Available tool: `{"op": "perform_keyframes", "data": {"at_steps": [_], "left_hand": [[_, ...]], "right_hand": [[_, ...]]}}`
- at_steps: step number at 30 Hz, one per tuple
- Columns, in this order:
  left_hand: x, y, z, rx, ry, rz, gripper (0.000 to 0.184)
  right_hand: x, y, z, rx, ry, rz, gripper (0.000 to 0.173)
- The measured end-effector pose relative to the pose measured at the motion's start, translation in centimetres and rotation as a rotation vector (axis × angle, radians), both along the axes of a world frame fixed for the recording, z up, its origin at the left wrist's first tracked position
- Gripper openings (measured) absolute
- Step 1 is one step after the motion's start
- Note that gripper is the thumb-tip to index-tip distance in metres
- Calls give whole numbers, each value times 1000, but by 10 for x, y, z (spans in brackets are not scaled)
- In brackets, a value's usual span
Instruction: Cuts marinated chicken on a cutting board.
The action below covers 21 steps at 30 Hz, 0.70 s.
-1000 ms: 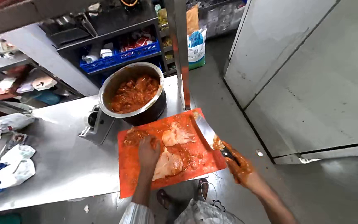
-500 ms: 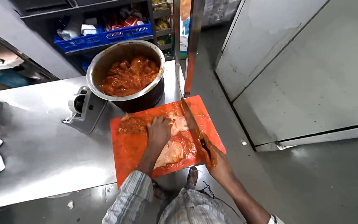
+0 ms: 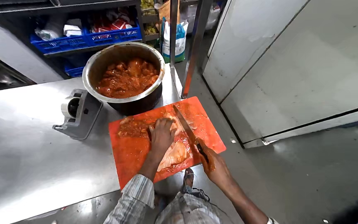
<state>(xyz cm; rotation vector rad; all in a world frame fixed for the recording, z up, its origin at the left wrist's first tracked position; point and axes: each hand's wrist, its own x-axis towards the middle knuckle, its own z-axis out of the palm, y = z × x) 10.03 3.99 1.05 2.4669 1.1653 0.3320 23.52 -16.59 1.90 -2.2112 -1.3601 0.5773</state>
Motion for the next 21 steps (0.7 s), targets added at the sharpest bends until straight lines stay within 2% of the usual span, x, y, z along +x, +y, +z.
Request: {"op": "perform_keyframes", "data": {"at_steps": [3,6,9,12,14,18,21], "left_hand": [[5,0,-10,-10,27,-105,30],[5,1,-13,-62,-1,-93,28],[4,-6,-14,-29,-43,-70,25],[7,-5,-4,-41,20,-80,22],[8,-10,-1,-32,70,-89,22],[13,-10,-8,-29,92,-25,23],[8,-15,-4,19,42,-27,21]], "right_hand": [[-4,0,0,-22,-16,2,49],[-8,-4,-3,-54,25,7,49],[-16,-1,0,-123,28,11,47],[-25,43,15,-325,-50,26,55],[-26,61,13,-362,-51,25,63],[-23,6,1,-284,-53,45,53],[-17,26,7,-339,-78,88,54]]}}
